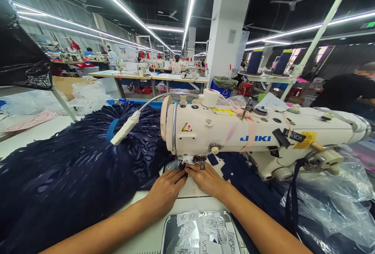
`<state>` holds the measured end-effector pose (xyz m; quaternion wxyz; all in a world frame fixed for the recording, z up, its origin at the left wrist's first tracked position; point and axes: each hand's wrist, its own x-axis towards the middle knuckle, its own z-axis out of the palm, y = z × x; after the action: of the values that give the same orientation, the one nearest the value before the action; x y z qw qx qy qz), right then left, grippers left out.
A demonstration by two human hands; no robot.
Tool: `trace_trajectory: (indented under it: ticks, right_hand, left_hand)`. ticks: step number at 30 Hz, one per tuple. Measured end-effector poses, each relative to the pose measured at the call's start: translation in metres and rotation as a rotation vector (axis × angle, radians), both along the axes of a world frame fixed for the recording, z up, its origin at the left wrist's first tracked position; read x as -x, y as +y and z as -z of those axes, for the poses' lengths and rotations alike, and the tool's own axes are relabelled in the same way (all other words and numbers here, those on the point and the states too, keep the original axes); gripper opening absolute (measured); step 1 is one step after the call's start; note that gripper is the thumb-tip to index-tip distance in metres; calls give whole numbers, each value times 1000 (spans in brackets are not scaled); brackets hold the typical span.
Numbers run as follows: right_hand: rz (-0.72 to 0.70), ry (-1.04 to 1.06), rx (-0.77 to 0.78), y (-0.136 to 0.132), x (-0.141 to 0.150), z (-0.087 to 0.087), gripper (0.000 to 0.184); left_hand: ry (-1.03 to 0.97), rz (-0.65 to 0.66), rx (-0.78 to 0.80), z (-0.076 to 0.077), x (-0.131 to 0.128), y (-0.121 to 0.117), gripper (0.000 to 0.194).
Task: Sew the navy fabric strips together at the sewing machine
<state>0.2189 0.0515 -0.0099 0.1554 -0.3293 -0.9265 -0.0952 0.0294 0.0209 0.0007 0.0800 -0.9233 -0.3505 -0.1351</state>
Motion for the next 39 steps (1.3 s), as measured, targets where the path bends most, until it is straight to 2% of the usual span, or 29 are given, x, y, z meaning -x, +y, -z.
trace_trajectory:
  ticks: [10, 20, 25, 32, 35, 39]
  right_hand:
    - [88, -6, -47, -3, 5, 1, 40]
    - [83, -23, -105, -2, 8, -6, 38]
    - [85, -7, -81, -2, 7, -8, 38]
    - [30, 116, -37, -13, 15, -10, 23]
    - [25, 135, 4, -16, 17, -12, 23]
    - [20, 247, 80, -12, 13, -9, 26]
  left_hand:
    - [35, -23, -24, -3, -4, 4, 25]
    - [-51, -31, -73, 3, -6, 9, 25]
    - [-138, 24, -14, 1, 7, 4, 33]
    - [-193, -6, 180, -17, 31, 20, 43]
    - [-219, -13, 165, -19, 29, 23, 41]
    - [-209, -13, 123, -14, 25, 20, 34]
